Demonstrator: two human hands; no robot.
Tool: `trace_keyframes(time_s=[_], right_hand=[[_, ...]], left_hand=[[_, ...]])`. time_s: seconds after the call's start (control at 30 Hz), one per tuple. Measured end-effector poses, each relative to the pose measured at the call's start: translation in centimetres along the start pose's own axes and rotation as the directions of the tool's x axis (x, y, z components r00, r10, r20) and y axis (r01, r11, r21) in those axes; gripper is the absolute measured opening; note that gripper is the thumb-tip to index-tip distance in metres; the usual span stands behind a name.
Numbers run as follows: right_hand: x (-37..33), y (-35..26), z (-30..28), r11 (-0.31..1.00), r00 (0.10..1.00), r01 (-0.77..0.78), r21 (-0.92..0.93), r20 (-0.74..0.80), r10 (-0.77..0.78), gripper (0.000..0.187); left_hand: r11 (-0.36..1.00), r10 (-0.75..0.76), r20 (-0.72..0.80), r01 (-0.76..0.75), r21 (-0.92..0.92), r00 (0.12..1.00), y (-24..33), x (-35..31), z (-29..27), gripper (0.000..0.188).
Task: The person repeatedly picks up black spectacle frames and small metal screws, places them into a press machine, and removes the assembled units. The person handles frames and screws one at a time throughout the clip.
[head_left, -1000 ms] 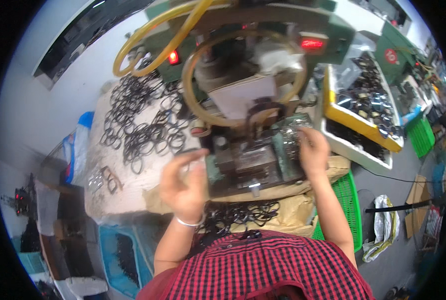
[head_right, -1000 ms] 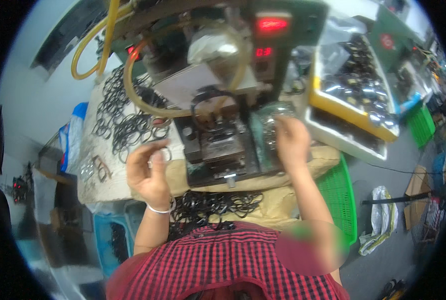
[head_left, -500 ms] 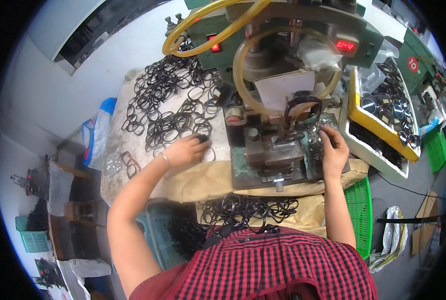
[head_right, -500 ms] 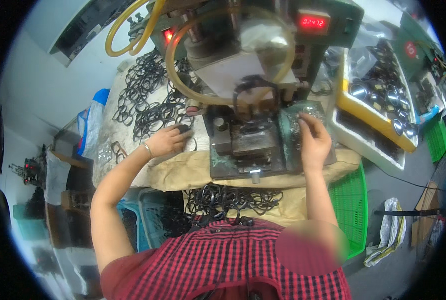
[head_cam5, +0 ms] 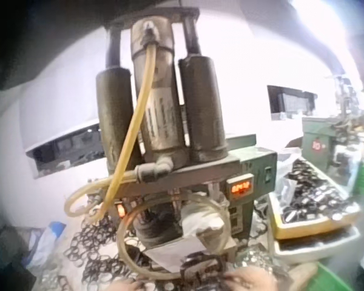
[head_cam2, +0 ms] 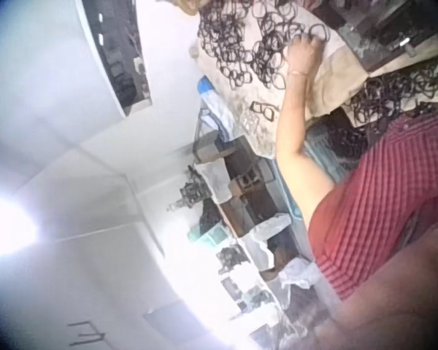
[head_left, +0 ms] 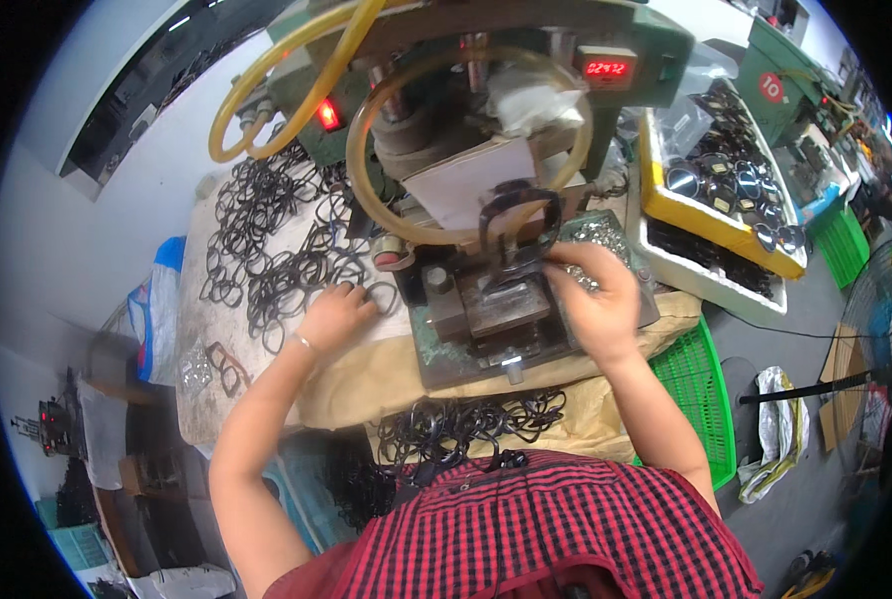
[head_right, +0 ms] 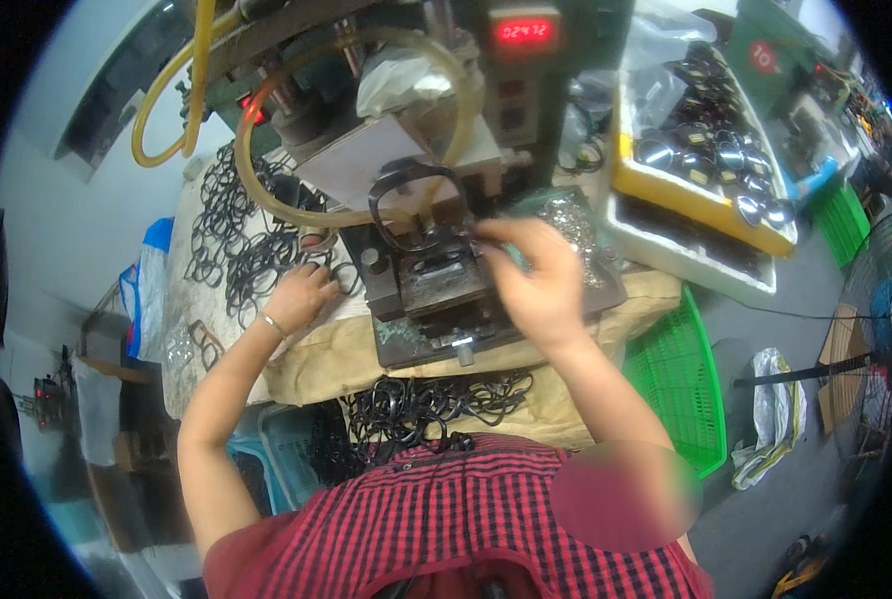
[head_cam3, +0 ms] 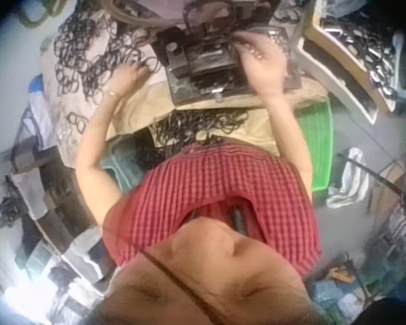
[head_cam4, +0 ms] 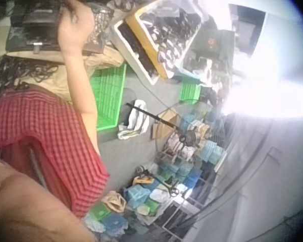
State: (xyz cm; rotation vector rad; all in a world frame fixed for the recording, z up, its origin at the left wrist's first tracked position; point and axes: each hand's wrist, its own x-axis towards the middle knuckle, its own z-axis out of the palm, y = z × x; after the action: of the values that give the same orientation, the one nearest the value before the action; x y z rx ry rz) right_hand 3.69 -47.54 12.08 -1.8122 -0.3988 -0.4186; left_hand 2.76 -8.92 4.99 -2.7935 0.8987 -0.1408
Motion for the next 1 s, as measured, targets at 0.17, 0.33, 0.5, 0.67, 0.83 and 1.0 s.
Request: trace_keyframes(time_s=[0.17,0.33,0.5,0.67,0.83,1.0], right_hand=[[-0.4,1.2,2.9,0.914,0.98,-0.181,0.362,-0.015,0.2,0.034],[-0.2,0.2,3.3,0.779,0.952,-0.284,0.559,0.07,0.297,0.046],[-0.1,-2.7,4.5,0.737,0.936,-0.331,0.589,0.108,0.334,0.045],[-1.5,-4.5,2.1,0.888,0.977,-0.214,0.408,0.107,0.186,0.043],[0.1,3.7,-1.1,0.773,0.997,0.068,-0.63,0.02,-0.071,0.03],[-1.5,9.1,-2.7,0.717,0.998,-0.017,-0.697,-0.05,-0.025,0.017]], left_hand=[[0.993,-0.119,0.044,0.119,0.016,0.992,0.7,-0.3,0.6,0.011],[0.946,-0.319,-0.016,0.317,-0.064,0.948,1.7,-0.4,-0.2,0.013],[0.445,-0.877,-0.336,0.319,-0.837,0.342,3.2,-1.8,-0.6,0.006],[0.297,-0.905,-0.336,-0.179,-0.938,0.259,12.2,0.2,-11.8,0.017],[0.329,-0.667,-0.478,-0.35,-0.877,0.572,15.6,5.4,-16.4,0.033],[0.268,-0.629,-0.332,-0.205,-0.941,0.703,15.0,8.0,-16.7,0.025]])
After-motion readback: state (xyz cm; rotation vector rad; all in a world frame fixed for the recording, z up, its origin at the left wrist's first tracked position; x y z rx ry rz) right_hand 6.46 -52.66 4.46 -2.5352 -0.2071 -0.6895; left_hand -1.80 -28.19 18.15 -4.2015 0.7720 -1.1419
